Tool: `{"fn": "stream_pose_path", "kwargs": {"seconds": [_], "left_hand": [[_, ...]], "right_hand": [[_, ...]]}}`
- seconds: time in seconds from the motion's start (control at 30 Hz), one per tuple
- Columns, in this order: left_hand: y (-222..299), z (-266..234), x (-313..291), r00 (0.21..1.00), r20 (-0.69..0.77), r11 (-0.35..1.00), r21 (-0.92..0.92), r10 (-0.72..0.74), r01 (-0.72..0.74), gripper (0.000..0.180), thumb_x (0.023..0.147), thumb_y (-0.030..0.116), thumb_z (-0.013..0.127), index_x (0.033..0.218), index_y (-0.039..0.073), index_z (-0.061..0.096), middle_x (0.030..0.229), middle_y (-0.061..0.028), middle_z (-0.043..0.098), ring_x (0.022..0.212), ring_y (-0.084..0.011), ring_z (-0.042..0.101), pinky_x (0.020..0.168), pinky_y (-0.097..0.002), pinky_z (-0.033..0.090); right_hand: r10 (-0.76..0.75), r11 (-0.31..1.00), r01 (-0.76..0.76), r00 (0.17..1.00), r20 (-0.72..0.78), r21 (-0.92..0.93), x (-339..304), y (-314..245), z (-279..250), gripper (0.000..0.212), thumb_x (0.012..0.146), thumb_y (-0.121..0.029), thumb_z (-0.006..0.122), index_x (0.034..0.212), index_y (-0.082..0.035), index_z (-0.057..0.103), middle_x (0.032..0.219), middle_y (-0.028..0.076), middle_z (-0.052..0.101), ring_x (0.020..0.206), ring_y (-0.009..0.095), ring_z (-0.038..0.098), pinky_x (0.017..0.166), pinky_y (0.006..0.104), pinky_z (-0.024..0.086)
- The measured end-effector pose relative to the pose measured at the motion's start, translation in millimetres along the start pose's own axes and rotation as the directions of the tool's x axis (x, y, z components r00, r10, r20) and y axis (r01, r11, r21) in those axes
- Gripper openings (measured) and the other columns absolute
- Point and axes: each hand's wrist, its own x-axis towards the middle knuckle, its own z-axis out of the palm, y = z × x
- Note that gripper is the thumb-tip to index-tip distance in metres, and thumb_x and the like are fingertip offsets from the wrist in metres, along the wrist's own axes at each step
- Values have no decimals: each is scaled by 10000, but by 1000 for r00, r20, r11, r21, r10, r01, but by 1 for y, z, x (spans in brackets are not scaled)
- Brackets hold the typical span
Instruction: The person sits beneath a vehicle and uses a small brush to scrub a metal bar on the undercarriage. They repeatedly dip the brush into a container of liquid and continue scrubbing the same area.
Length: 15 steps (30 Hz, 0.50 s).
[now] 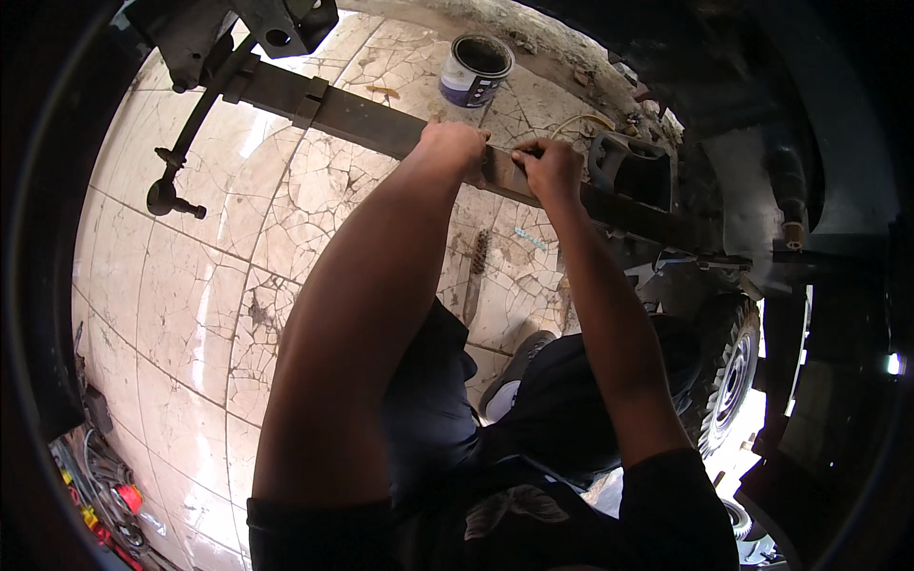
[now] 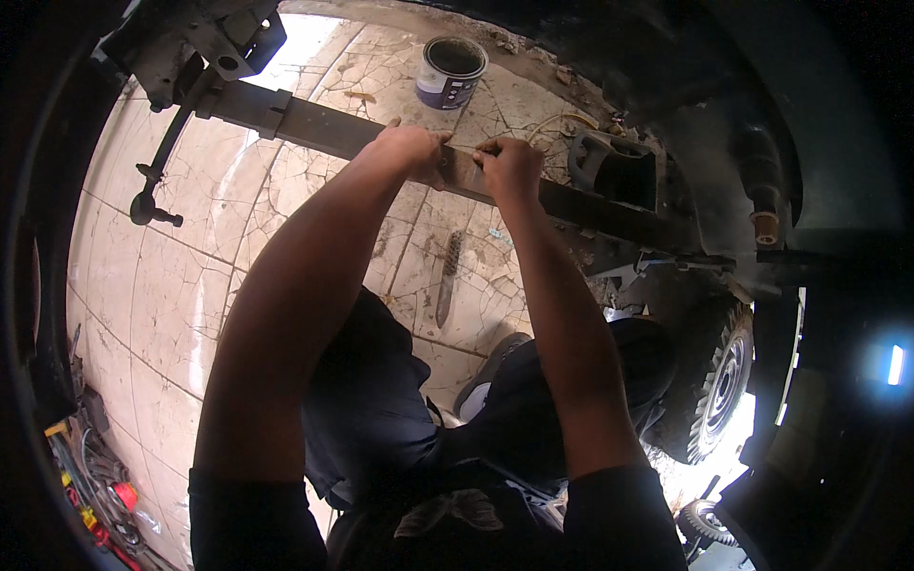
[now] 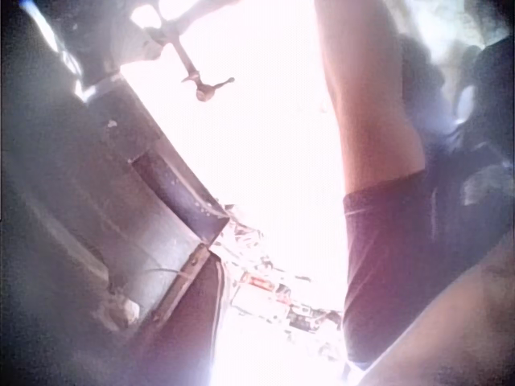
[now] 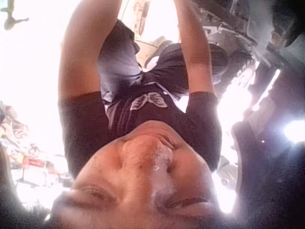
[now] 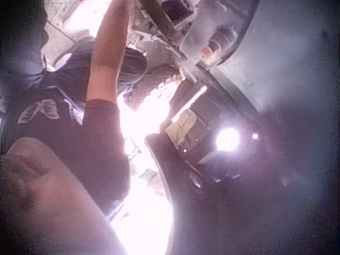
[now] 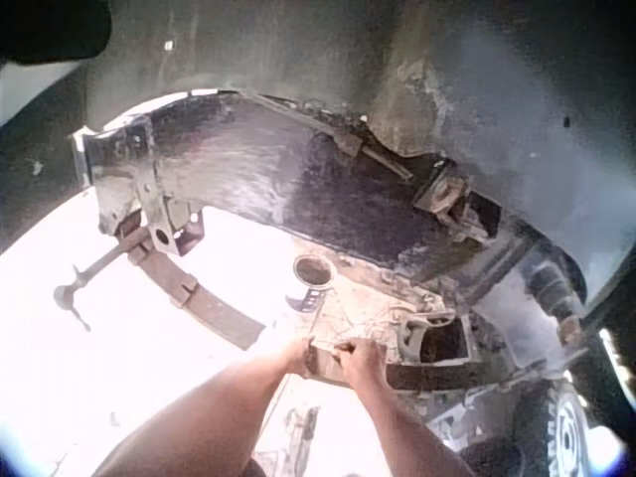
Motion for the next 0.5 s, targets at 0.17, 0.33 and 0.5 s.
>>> {"fn": "stream_pose_path", "kwargs": {"seconds": [0.17,0.33,0.5], "left_hand": [[-17,1,-2,994,103,996,-71,-39,46,821,736,476,971,1456,227,665,1402,-80,726,1387,-271,627,1246,-504,368],[-21,3,-7,999,42,1000,23,-21,20,1107,699,529,966,1636,230,457,1512,-95,645,1448,-308,554,1286,-560,292],[-33,15,-4,996,-54,995,82,66,-62,1228,664,533,980,1682,225,367,1600,-114,560,1519,-338,461,1295,-612,246]], "right_hand": [[6,999,-1,996,90,-51,-30,-1,-1,130,830,-213,887,921,-124,861,812,151,783,801,304,777,792,396,599],[-25,1000,26,997,74,-14,-23,4,-7,166,807,-237,901,924,-126,863,827,168,783,785,312,779,784,396,605],[-4,1000,3,996,93,5,1,1,5,165,814,-254,891,904,-120,862,819,170,783,793,318,781,793,414,606]]}}
